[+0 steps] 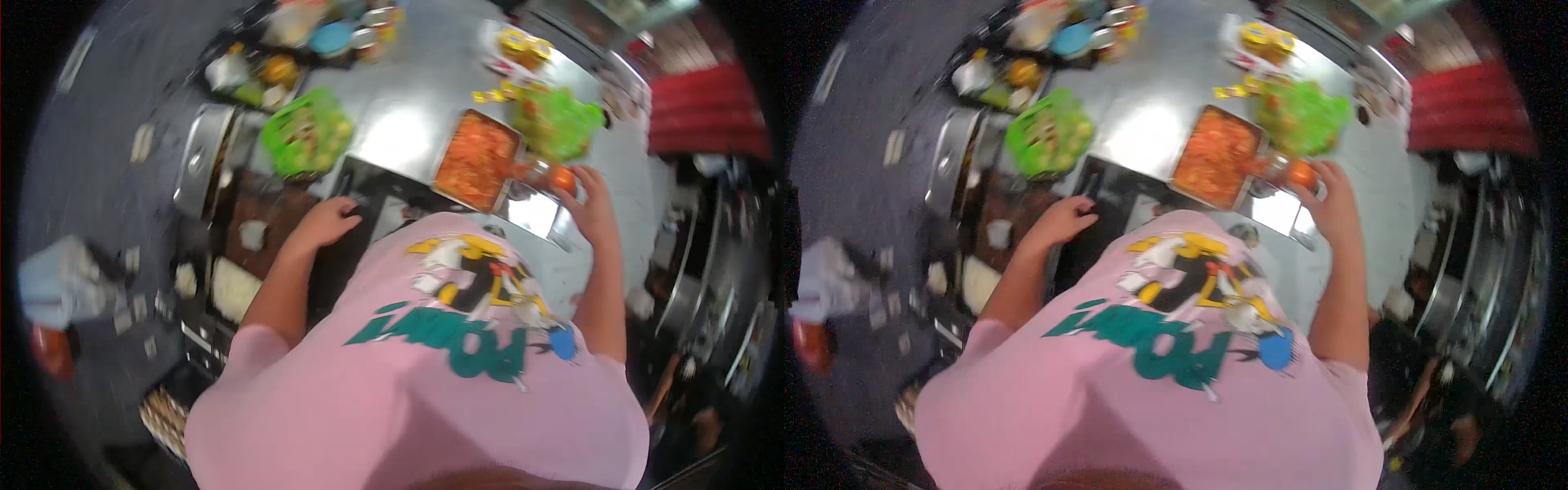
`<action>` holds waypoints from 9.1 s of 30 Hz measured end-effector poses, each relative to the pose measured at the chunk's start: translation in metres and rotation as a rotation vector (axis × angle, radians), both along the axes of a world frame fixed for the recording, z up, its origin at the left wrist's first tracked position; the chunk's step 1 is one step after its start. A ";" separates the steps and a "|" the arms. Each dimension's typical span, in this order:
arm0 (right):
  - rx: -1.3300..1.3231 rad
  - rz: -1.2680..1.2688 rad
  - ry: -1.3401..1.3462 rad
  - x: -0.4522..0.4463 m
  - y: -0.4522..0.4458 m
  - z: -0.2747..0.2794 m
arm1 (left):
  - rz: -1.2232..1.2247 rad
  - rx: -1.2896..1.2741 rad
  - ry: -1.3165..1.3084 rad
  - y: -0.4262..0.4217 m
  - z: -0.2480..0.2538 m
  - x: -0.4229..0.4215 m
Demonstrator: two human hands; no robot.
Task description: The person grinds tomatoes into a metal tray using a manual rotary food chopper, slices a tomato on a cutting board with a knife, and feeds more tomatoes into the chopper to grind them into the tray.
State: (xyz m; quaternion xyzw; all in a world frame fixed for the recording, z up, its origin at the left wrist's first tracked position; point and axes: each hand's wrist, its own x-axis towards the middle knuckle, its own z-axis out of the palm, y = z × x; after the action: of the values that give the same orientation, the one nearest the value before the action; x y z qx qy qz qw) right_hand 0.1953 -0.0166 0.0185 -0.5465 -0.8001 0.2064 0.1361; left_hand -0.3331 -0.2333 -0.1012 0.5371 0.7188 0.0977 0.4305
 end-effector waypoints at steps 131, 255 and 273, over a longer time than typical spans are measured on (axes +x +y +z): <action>-0.078 0.845 -0.576 -0.607 -0.124 -0.188 | 0.859 0.522 -0.055 -0.157 -0.079 -0.134; 0.081 -0.009 0.406 0.027 -0.020 -0.053 | 0.419 0.067 -0.574 0.084 0.081 0.095; -0.215 0.029 0.407 0.108 -0.024 -0.080 | 0.534 -0.086 -0.604 0.113 0.102 0.226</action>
State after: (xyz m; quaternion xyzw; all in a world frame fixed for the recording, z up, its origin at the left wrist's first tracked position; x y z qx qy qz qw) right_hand 0.3032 -0.0404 -0.0611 -0.4936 -0.7372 0.3983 0.2328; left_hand -0.1071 -0.1205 0.0012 0.2601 0.6778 0.3291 0.6038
